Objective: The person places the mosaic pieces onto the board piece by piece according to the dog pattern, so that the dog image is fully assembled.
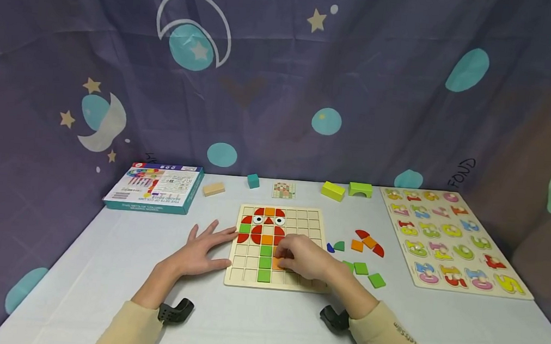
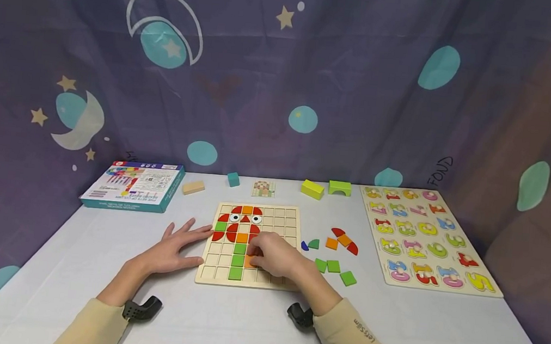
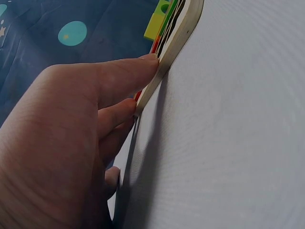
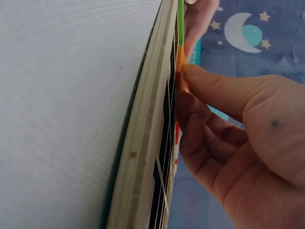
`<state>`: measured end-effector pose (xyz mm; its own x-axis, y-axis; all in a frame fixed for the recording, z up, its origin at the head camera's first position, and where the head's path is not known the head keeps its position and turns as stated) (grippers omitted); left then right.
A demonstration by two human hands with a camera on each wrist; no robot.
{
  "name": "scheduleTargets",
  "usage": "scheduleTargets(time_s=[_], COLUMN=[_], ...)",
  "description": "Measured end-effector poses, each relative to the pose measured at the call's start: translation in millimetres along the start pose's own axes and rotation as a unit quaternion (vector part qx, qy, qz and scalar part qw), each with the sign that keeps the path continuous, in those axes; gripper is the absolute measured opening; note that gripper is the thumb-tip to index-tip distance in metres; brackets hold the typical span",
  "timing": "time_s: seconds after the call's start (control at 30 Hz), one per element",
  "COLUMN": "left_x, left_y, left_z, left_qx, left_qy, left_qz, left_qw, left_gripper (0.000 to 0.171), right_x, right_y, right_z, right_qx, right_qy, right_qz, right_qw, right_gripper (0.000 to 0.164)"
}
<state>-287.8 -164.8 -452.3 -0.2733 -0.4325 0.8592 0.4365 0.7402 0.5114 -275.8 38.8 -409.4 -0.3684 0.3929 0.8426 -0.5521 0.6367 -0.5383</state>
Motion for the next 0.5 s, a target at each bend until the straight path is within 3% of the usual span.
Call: scheduleTargets(time_s=[0.5], left_x=[-0.1], left_y=[-0.7], left_z=[0.3], left_qx=[0.000], left_qy=[-0.001], left_qz=[0.002], left_qw=[1.0000], left_gripper=[0.069], right_x=[13], right_y=[1], right_z=[-7], right_qx=[0.033], right_qy=[0.000], right_qz=[0.015], right_qw=[0.999], right_gripper=[0.006])
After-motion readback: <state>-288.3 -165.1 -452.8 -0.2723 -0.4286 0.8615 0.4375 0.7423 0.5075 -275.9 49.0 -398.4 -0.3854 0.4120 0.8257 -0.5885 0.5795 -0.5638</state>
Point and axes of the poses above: each hand's wrist, its own z-axis towards the middle knuckle, its own x-axis out of the back of the hand, y = z × x, the point moved 9 cm from there along z, towards the middle knuckle, and after that the axes turned 3 degrees about -y, right-handed, at the moved point
